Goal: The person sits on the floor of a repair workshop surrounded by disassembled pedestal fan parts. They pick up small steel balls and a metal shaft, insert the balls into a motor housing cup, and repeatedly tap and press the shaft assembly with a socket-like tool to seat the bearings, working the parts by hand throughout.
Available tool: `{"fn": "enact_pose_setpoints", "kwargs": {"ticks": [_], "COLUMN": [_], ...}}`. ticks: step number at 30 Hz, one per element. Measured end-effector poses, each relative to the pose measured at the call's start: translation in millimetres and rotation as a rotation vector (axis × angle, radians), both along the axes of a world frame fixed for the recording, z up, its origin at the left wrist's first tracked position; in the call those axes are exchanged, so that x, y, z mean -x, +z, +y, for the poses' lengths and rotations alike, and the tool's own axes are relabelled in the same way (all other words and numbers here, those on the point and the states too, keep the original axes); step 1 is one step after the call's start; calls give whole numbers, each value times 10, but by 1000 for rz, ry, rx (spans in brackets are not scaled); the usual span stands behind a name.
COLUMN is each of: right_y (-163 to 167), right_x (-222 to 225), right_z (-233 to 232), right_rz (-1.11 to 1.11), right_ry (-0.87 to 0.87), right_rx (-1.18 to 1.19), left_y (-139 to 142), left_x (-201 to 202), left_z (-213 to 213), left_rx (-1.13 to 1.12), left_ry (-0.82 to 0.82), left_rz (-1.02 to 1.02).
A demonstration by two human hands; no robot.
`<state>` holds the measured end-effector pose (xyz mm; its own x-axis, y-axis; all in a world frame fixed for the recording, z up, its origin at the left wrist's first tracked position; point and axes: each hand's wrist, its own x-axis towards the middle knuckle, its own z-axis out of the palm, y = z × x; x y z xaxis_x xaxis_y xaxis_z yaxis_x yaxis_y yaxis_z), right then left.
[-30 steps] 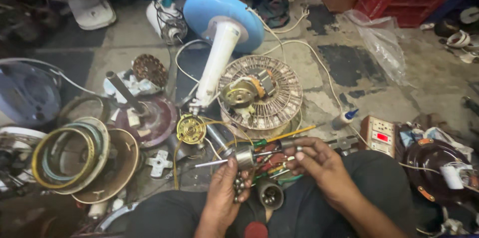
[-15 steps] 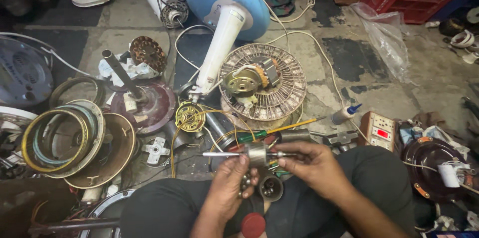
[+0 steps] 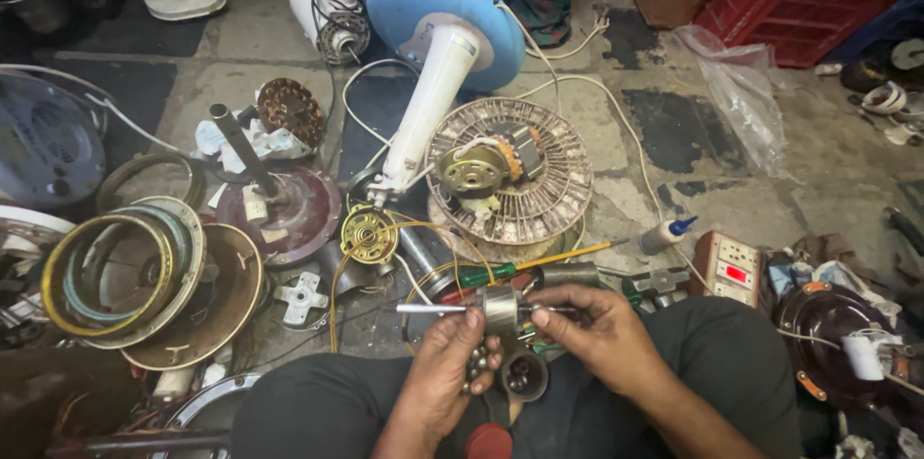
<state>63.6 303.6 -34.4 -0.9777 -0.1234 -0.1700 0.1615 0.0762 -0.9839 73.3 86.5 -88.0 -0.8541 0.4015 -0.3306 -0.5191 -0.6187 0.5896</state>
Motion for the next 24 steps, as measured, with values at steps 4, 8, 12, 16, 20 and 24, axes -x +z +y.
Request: {"fn": "enact_pose_setpoints", "kwargs": {"ticks": [4, 8, 12, 16, 20, 24], "right_y": [-49, -112, -200, -337, -425, -427], "right_x": [-11, 64, 445, 968, 1158, 790], "right_z": [48, 196, 307, 278, 266, 82], "right_rz": [51, 151, 219, 489, 464, 351], "right_ry": [3, -63, -264, -220, -179, -283], "right_rx": [-54, -23, -266, -735, -754, -575], "left_y": [-28, -32, 7, 41, 16, -48], "left_x": [4, 55, 119, 176, 186, 193], "left_z": [35, 11, -82, -78, -94, -86], "left_rx": [-24, -9, -60, -82, -101, -140], "left_ry": [17, 142, 268, 331, 335, 359], "left_rz": [-22, -101, -115, -206, -227, -238]}}
